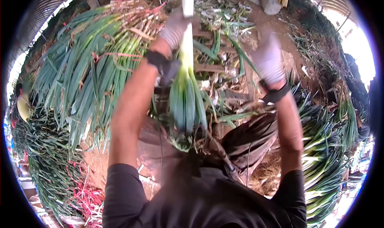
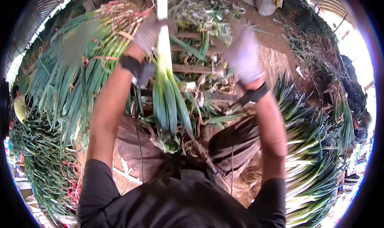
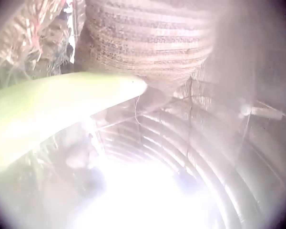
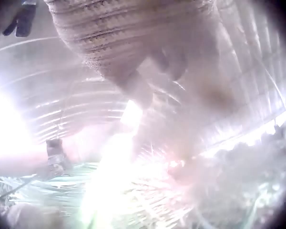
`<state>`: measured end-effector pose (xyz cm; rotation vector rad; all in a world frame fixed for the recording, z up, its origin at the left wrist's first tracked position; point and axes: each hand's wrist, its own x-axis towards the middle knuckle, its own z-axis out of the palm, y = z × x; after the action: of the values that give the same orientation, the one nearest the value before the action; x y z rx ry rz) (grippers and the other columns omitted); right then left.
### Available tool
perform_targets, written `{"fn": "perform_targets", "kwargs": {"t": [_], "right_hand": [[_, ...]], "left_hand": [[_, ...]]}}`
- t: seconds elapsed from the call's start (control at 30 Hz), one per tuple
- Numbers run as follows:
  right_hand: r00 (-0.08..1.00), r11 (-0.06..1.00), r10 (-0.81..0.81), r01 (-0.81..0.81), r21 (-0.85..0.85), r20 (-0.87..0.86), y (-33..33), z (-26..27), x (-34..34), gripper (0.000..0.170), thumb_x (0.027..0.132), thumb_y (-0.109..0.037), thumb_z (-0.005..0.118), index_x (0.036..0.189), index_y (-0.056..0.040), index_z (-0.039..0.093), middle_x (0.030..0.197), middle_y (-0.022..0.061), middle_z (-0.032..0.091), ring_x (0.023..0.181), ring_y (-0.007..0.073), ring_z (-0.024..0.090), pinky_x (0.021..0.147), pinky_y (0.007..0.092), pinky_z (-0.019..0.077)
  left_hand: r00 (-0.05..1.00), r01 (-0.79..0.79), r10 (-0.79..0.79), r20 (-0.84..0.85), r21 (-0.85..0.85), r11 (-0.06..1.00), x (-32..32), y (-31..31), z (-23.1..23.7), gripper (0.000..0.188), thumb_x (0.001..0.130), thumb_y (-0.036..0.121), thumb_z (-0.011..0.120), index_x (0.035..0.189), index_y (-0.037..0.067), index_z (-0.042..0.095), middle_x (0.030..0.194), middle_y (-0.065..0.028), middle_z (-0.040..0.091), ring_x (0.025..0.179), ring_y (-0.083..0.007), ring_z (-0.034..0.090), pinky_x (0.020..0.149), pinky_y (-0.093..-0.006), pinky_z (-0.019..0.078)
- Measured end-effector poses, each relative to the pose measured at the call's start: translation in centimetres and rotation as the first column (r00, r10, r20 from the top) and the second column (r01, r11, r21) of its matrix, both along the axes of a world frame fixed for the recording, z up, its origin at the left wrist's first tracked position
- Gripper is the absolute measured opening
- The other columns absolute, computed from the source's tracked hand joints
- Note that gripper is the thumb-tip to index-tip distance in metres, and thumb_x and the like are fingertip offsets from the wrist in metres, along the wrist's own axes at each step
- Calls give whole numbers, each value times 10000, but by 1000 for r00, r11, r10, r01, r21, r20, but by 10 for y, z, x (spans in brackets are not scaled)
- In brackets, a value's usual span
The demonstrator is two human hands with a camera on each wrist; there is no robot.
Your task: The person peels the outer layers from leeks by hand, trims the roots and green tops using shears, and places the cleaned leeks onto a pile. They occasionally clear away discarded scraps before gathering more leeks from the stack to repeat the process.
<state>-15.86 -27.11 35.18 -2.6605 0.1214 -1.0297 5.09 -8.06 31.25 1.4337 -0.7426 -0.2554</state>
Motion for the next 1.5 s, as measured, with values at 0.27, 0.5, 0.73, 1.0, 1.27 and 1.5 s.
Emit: {"fn": "perform_targets", "kwargs": {"t": [0.27, 0.5, 0.73, 1.0, 1.27, 1.5], "right_hand": [[622, 356, 680, 183, -916, 388, 27, 102, 70, 317, 729, -222, 713, 1034, -155, 661, 935, 3, 677, 1005, 212, 619, 925, 408, 473], [981, -208, 79, 190, -959, 177, -25, 74, 16, 154, 773, -214, 704, 881, -150, 616, 643, -20, 598, 589, 155, 599, 626, 301, 528], [832, 639, -536, 289, -713, -143, -197, 96, -160, 362, 779, -159, 714, 1113, -72, 603, 1006, 121, 616, 882, 287, 597, 763, 412, 468], [161, 218, -928, 966, -138, -337, -288, -71, -568, 291, 815, -155, 641, 1062, -66, 516, 864, 88, 534, 691, 251, 533, 557, 406, 408], [105, -220, -906, 712, 667, -411, -156, -257, -781, 150, 902, -214, 574, 998, -120, 506, 626, 8, 403, 462, 156, 398, 398, 305, 298], [-471, -575, -761, 808, 127, -447, -160, -264, -716, 343, 918, -347, 620, 1130, -80, 584, 849, 75, 544, 691, 200, 517, 624, 342, 411]], "left_hand": [[869, 417, -450, 204, 187, 889, -58, -8, 51, 372, 875, 248, 705, 1145, 13, 606, 937, -67, 690, 838, -214, 678, 828, -360, 562], [775, 593, -631, 32, 309, 744, -114, -32, 17, 578, 760, 256, 788, 1224, -8, 566, 1052, -128, 679, 900, -211, 679, 816, -356, 599], [725, -189, -185, 663, 450, 873, -88, -18, -49, 734, 868, 385, 717, 1349, -63, 389, 1111, -249, 601, 968, -337, 650, 925, -394, 534], [944, 153, -25, -328, 371, 916, 116, 110, -316, 589, 927, 250, 653, 1352, -43, 368, 1325, -229, 496, 1169, -321, 572, 1062, -375, 461], [968, -177, -124, 220, 942, 286, 34, 76, -283, 619, 866, 324, 745, 1226, -72, 434, 1289, -278, 528, 1143, -298, 582, 936, -385, 514], [976, -185, -58, 209, 943, 278, -11, 15, -314, 374, 853, 348, 696, 1129, 97, 676, 1031, -232, 667, 953, -383, 656, 846, -461, 512]]}}
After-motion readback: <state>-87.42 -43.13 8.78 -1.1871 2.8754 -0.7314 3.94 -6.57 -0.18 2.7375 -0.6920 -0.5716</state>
